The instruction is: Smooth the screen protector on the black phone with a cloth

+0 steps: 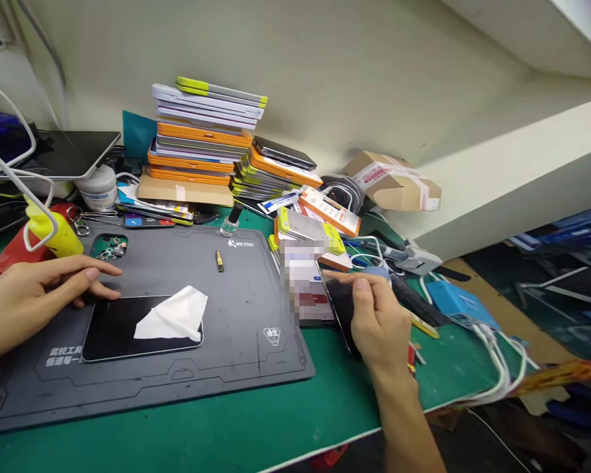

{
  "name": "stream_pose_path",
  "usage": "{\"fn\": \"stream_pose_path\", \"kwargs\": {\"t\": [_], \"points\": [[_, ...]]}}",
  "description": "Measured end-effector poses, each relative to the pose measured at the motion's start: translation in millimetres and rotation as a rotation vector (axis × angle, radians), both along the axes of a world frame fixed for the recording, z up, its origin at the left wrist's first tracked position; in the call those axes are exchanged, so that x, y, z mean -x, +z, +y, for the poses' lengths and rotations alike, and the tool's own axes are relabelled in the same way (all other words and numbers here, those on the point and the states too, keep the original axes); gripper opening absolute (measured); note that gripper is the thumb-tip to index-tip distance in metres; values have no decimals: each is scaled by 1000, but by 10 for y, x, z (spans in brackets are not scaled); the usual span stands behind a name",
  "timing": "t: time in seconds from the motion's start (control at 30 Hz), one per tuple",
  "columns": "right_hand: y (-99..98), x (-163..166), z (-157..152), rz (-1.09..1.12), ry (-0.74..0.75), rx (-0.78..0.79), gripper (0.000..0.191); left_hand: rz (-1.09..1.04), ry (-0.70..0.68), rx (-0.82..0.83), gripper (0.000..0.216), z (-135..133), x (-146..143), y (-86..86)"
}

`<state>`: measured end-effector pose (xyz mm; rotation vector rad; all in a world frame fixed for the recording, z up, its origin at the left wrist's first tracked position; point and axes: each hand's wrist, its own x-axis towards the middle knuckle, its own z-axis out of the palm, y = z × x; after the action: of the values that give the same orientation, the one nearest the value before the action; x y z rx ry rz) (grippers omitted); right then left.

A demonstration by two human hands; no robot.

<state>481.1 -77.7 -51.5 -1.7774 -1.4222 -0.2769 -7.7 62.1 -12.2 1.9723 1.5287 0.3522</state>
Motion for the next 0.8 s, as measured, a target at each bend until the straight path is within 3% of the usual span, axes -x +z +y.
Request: {"fn": "stream_pose_path", "kwargs": {"t": [0.33, 0.8], "points": [[-18, -5, -13, 12, -52, -11, 53, -25, 40, 44, 78, -102, -201, 195], [-28, 21, -29, -5, -54, -43, 49, 75, 37, -152, 62, -66, 23, -31]]}}
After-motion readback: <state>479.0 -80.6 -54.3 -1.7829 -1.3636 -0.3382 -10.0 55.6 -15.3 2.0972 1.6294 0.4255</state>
